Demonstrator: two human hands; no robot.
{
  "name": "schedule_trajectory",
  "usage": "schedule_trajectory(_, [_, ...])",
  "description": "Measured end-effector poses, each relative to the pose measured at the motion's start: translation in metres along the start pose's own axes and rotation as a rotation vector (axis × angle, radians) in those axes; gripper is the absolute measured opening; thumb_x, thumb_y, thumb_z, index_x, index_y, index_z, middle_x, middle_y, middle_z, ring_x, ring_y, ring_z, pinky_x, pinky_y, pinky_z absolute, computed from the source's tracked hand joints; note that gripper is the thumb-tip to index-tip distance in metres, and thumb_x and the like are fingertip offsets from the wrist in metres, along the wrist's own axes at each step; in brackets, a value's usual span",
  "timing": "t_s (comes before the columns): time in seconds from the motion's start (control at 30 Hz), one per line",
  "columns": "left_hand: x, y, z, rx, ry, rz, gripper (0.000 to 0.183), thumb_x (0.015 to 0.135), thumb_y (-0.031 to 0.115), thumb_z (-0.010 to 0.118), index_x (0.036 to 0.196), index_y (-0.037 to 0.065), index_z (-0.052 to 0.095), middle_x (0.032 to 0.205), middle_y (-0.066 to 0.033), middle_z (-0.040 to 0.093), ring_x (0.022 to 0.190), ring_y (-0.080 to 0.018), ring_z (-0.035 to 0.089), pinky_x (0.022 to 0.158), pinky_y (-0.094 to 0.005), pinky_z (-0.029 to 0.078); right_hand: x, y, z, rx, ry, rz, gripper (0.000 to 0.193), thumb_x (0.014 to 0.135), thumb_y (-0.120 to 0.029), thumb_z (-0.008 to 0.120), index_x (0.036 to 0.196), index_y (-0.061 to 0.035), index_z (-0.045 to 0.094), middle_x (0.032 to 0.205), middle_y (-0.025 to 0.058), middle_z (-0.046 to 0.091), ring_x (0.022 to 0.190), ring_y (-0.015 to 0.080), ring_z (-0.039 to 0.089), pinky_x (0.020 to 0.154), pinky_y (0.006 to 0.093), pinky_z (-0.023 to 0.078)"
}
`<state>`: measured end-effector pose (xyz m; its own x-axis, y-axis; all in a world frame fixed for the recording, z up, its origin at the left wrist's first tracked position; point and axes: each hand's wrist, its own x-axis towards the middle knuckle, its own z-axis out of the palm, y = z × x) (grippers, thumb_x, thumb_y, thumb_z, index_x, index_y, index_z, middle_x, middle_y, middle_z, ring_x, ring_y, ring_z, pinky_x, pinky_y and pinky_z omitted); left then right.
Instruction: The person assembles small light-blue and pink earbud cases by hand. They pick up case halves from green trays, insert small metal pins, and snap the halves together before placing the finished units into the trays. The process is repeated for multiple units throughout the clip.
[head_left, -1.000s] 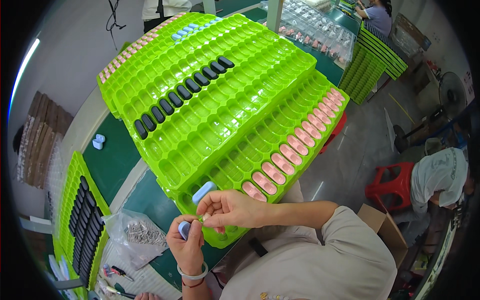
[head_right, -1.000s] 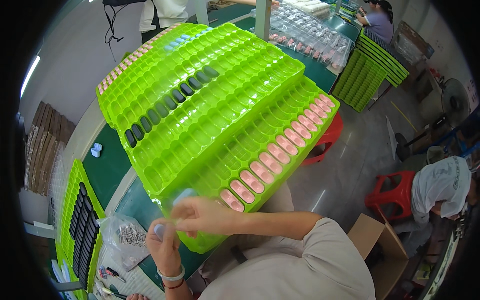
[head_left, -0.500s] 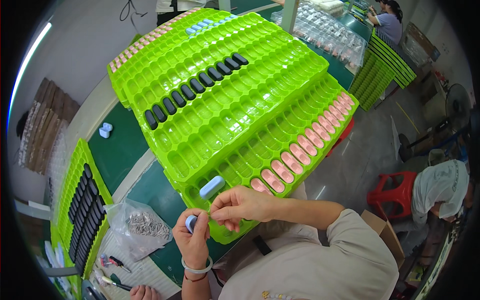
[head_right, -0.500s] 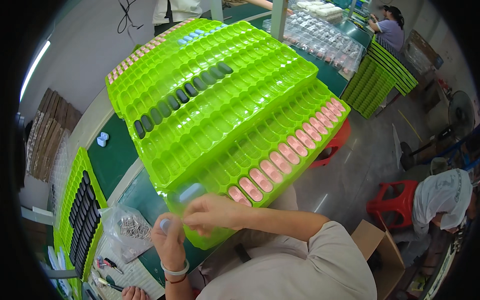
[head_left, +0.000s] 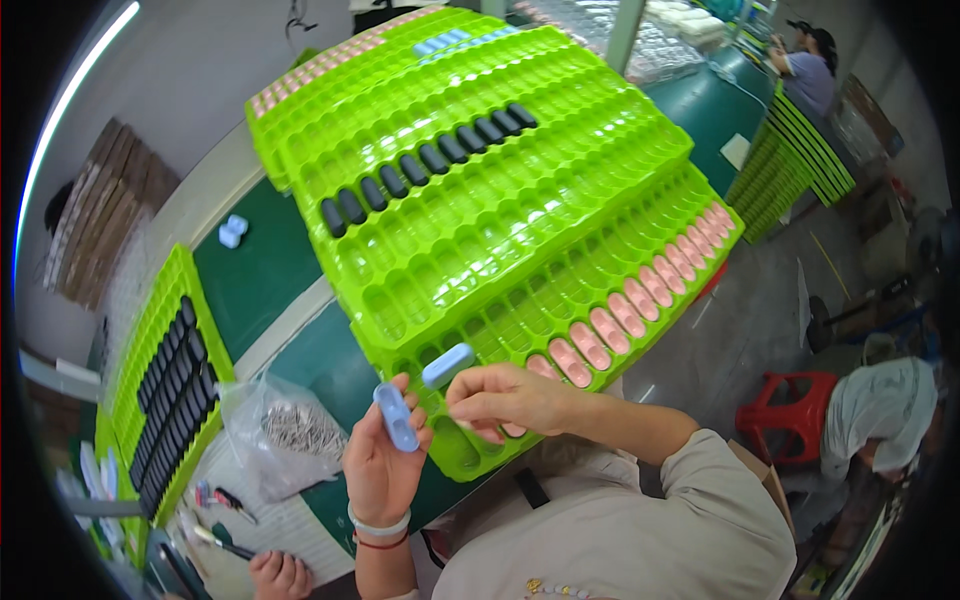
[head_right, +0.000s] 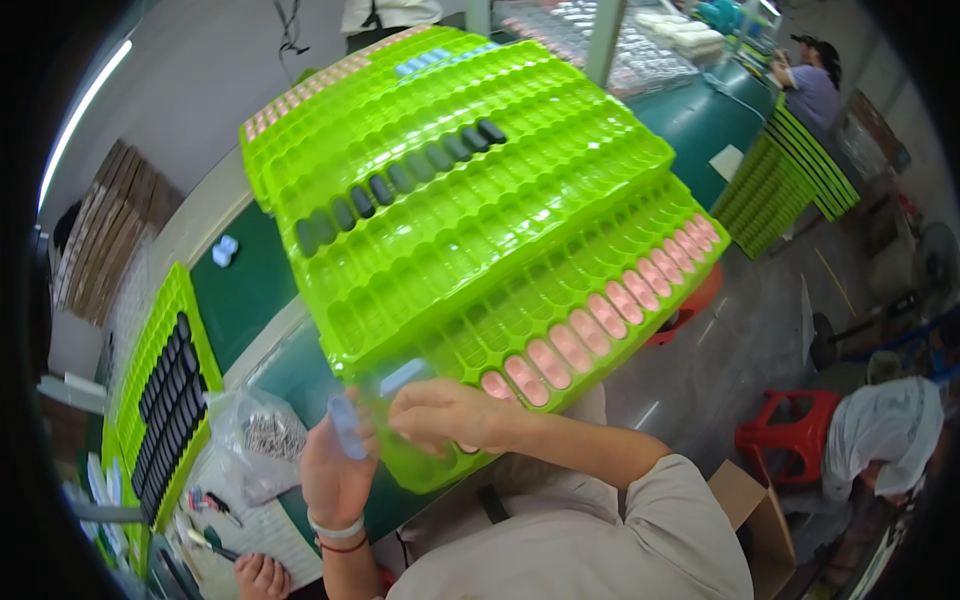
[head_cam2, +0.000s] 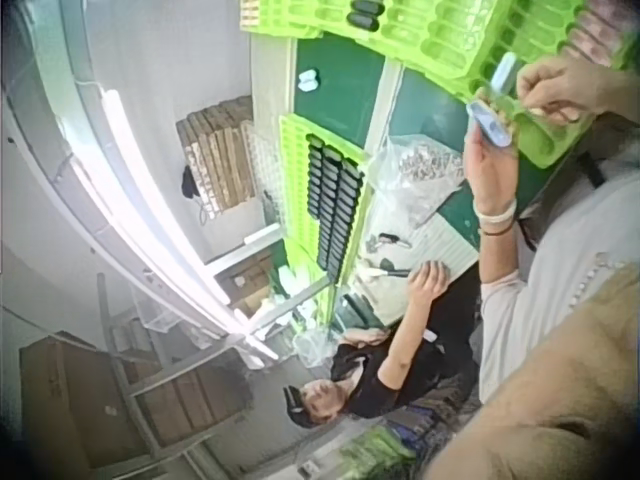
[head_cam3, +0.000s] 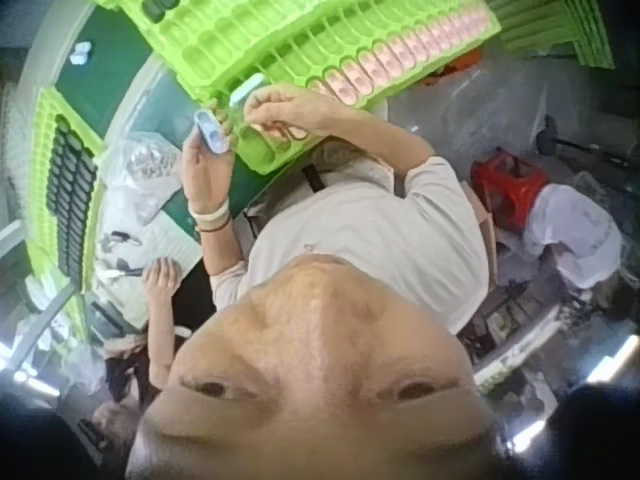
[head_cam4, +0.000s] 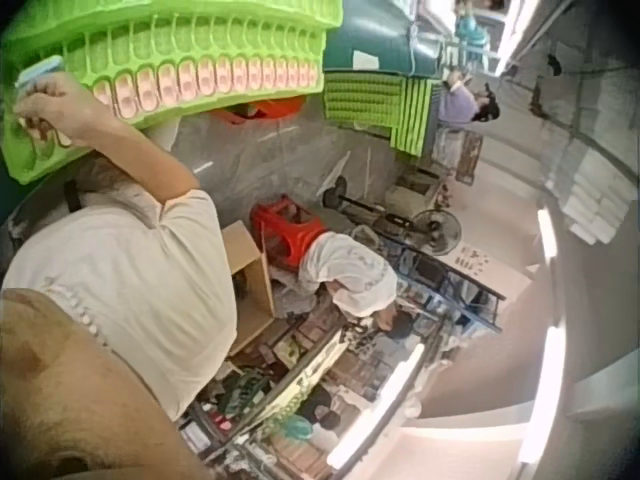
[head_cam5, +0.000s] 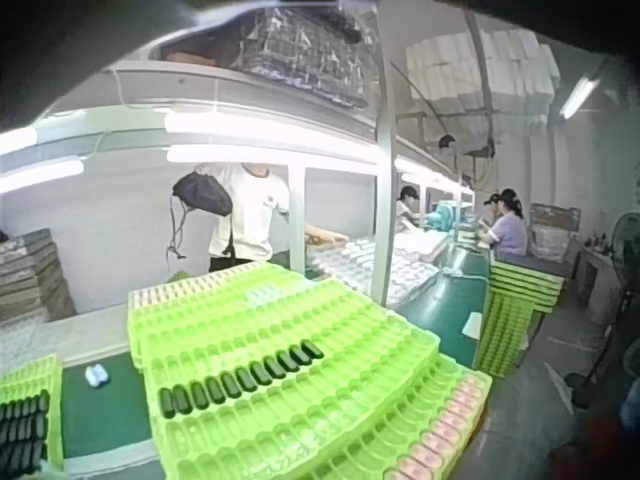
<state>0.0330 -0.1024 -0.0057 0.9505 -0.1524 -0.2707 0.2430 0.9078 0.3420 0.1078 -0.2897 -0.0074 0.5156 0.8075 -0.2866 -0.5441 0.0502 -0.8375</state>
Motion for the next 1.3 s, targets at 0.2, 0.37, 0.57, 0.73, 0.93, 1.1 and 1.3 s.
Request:
schedule_trajectory(0.2, [-0.005, 0.006, -0.001, 0.236, -0.004, 0.084, 0.041, 0.093, 0.020, 0.047, 0.128, 0.001, 0.036, 0.108, -0.0090, 0.054, 0.103, -0.0190, 0.053, 0.096, -0.0391, 0.040, 0.000, -0.010, 0.013, -0.083, 0.104, -0.003, 0.011, 0.086, -0.013, 0.054, 0.083, -0.0028, 0.051, 0.061, -0.0005, 0.050, 0.048, 0.0049, 0.046, 0.042, 0.0177, 0.034])
schedule_trajectory(0.37, [-0.005, 0.005, -0.002, 0.291, -0.053, 0.101, 0.040, 0.093, 0.016, 0.047, 0.129, 0.004, 0.036, 0.113, -0.0129, 0.054, 0.103, -0.0208, 0.055, 0.089, -0.0356, 0.046, -0.002, -0.023, 0.026, -0.183, 0.165, -0.016, 0.010, 0.083, -0.010, 0.056, 0.081, -0.0023, 0.050, 0.061, -0.0001, 0.049, 0.047, 0.0050, 0.044, 0.043, 0.0191, 0.035])
schedule_trajectory(0.57, [-0.006, 0.003, -0.002, 0.287, -0.101, 0.123, 0.038, 0.092, 0.014, 0.048, 0.127, 0.003, 0.037, 0.113, -0.0163, 0.055, 0.103, -0.0228, 0.056, 0.088, -0.0353, 0.047, 0.002, -0.026, 0.025, -0.193, 0.169, 0.043, 0.012, 0.083, -0.013, 0.056, 0.081, -0.0027, 0.050, 0.060, -0.0019, 0.047, 0.048, 0.0031, 0.042, 0.042, 0.0187, 0.032])
schedule_trajectory(0.73, [-0.004, 0.003, -0.003, 0.258, -0.105, 0.084, 0.036, 0.092, 0.014, 0.048, 0.124, 0.003, 0.038, 0.112, -0.0173, 0.055, 0.102, -0.0228, 0.057, 0.089, -0.0352, 0.047, 0.002, -0.026, 0.026, -0.209, 0.162, 0.034, 0.014, 0.083, -0.015, 0.057, 0.082, -0.0028, 0.050, 0.061, -0.0026, 0.047, 0.049, 0.0022, 0.042, 0.042, 0.0187, 0.032])
schedule_trajectory(0.93, [-0.003, 0.003, -0.005, 0.265, -0.115, 0.093, 0.037, 0.092, 0.015, 0.049, 0.125, 0.003, 0.037, 0.112, -0.0173, 0.055, 0.101, -0.0225, 0.057, 0.089, -0.0349, 0.047, 0.003, -0.025, 0.025, -0.216, 0.164, 0.037, 0.015, 0.084, -0.016, 0.057, 0.083, -0.0027, 0.050, 0.061, -0.0025, 0.048, 0.050, 0.0022, 0.043, 0.043, 0.0186, 0.033])
schedule_trajectory(1.1, [-0.002, 0.002, -0.006, 0.254, -0.122, 0.102, 0.037, 0.092, 0.016, 0.049, 0.124, 0.003, 0.037, 0.112, -0.0170, 0.055, 0.101, -0.0224, 0.057, 0.089, -0.0349, 0.047, 0.002, -0.023, 0.024, -0.178, 0.157, 0.032, 0.015, 0.084, -0.016, 0.057, 0.083, -0.0028, 0.050, 0.062, -0.0028, 0.047, 0.050, 0.0020, 0.042, 0.043, 0.0184, 0.032])
schedule_trajectory(1.3, [-0.003, -0.001, -0.002, 0.284, -0.117, 0.160, 0.036, 0.091, 0.013, 0.051, 0.123, 0.002, 0.039, 0.111, -0.0160, 0.056, 0.102, -0.0222, 0.057, 0.089, -0.0342, 0.047, 0.001, -0.023, 0.024, -0.177, 0.165, -0.002, 0.013, 0.085, -0.014, 0.056, 0.084, -0.0026, 0.049, 0.063, -0.0027, 0.048, 0.050, 0.0021, 0.042, 0.043, 0.0187, 0.032])
